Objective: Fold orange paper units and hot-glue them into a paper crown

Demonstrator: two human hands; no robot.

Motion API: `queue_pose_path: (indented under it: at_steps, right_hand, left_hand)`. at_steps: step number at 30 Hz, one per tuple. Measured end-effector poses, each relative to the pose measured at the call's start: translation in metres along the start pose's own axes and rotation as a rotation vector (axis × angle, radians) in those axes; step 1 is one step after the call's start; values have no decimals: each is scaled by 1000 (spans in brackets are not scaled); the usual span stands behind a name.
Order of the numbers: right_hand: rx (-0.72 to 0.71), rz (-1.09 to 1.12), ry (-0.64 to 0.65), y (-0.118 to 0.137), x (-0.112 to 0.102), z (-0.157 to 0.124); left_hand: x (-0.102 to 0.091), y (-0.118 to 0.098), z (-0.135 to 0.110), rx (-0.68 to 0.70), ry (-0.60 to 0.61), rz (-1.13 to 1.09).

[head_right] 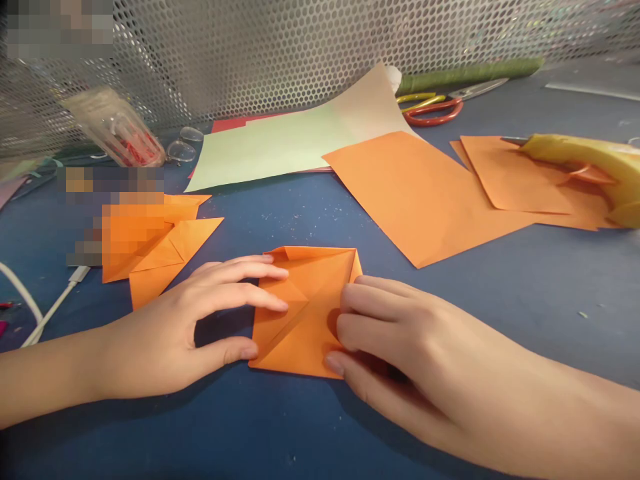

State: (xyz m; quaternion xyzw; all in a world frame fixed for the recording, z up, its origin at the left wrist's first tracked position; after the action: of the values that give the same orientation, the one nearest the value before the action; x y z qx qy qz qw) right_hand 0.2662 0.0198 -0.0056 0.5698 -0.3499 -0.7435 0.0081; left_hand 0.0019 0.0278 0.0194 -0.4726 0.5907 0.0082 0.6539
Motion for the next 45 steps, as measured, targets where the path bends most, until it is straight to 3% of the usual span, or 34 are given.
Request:
queue_pose_path:
  at_steps: [5,11,14,19,25,34,40,43,45]
  right_hand:
    - [48,35,-26,1,4,-1]
    - [96,34,-36,-1,4,0]
    - [112,46,-46,-1,3,1]
    - [150,38,-90,2,5,2]
    - [187,57,-118,3,8,2]
    - [215,27,-142,4,13,1]
    - [215,9,-170,6,13,-2]
    - [224,19,-170,6,12,-2]
    - [231,24,-174,7,12,-1]
  left_hand:
    - [4,-1,-5,-8,59,118]
    - [3,-10,-4,124,-91,213]
    - [2,-15,-5,217,-117,249]
    - [6,-18,-12,228,-122,390]
    - [22,-13,-18,366,-338,599]
    - [22,-10,-20,571,-172,659]
    - [18,-20,-15,523,-108,643]
    - [19,-22,-16,528,-119,647]
    - [19,-22,-17,560,-201,632]
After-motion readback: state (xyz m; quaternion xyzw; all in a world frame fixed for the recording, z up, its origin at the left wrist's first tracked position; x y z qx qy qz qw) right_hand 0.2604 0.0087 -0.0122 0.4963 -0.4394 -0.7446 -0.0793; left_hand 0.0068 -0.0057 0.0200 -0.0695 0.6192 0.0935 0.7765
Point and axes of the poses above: each hand's wrist, its own z-axis towards the middle knuckle, its own x-axis out of the palm, y = z × x, the point moved 2 cm from there along z, towards the middle knuckle, and after that the axes turned 13 degrees about y, right-handed, at the moved point
